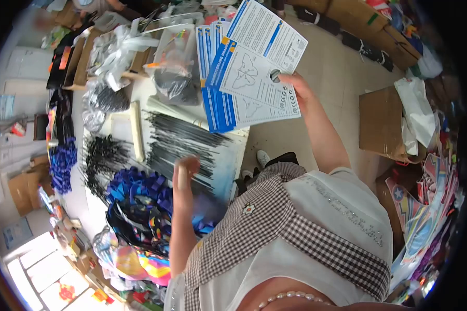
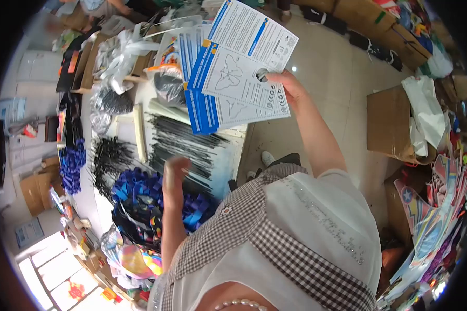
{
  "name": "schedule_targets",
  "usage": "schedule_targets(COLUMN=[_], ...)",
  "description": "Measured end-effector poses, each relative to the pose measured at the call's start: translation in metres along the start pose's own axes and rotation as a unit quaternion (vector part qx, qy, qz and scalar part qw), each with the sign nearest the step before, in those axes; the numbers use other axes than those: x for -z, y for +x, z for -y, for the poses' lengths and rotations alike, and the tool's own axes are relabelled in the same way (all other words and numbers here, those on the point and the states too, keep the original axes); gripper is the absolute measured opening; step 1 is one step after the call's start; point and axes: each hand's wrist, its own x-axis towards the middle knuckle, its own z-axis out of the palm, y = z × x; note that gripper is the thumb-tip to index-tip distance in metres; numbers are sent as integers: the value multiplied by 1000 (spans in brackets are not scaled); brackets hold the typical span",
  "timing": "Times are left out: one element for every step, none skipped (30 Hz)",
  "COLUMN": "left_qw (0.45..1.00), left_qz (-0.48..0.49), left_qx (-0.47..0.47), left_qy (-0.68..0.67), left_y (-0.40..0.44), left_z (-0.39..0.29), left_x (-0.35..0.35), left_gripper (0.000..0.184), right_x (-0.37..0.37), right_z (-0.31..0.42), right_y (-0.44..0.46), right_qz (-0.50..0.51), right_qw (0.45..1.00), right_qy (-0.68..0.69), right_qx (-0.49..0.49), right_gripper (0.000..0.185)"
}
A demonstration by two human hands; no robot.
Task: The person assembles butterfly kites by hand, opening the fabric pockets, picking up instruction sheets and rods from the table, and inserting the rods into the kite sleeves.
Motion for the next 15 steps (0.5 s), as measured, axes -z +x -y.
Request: schedule_targets(left_qw=[998,996,993,993,986,977,977,989,996,997,997,996,994,992,991], left_qz=[30,44,58,47,85,123,108,87,67,49,40,17,-5,-27,-32], left_qx=[-10,-4,2,-5,-9,-16,-22,-36,-47,-57,-60,-82,-105,-127,-129], left_qy=[-53,-76,-101,-108,-141,-174,-181,-112,-40,33,28,23,17,12,8], left_y=[17,29,32,28,20,7,-10,-27,-44,-58,-72,-86,-98,-109,-117], left_z=[-9,-26,-47,-64,-80,-89,-92,-92,-91,-92,-93,-95,-96,-95,-92], left_x=[0,-6,-10,-12,-12,-8,-4,1,6,12,17,21,25,29,33], left_gripper=[51,53,54,54,49,44,44,38,34,30,30,28,27,27,27], right_x=[-16,-33,-50,-64,-75,-85,-95,-105,-113,-121,-129,-136,-144,-154,-164], right_z=[-5,-13,-20,-26,-32,-38,-45,-53,-60,-63,-64,-66,-70,-75,-81], right_y=[-10,-20,-30,-39,-47,-54,-60,-66,-72,-78,-83,-87,-91,-94,-96], right_qz=[10,35,61,86,97,118,138,157,167,177,186,193,197,203,208], right_qw=[1000,999,998,996,995,992,988,983,981,975,969,961,959,956,952], right_qy=[-6,-6,-6,-8,-15,-31,-47,-62,-66,-101,-138,-174,-179,-193,-205], right_qx=[-4,0,4,6,-2,-23,-46,-70,-79,-86,-90,-94,-96,-91,-85], right_gripper=[53,55,56,57,57,60,62,64,64,66,68,70,70,71,73])
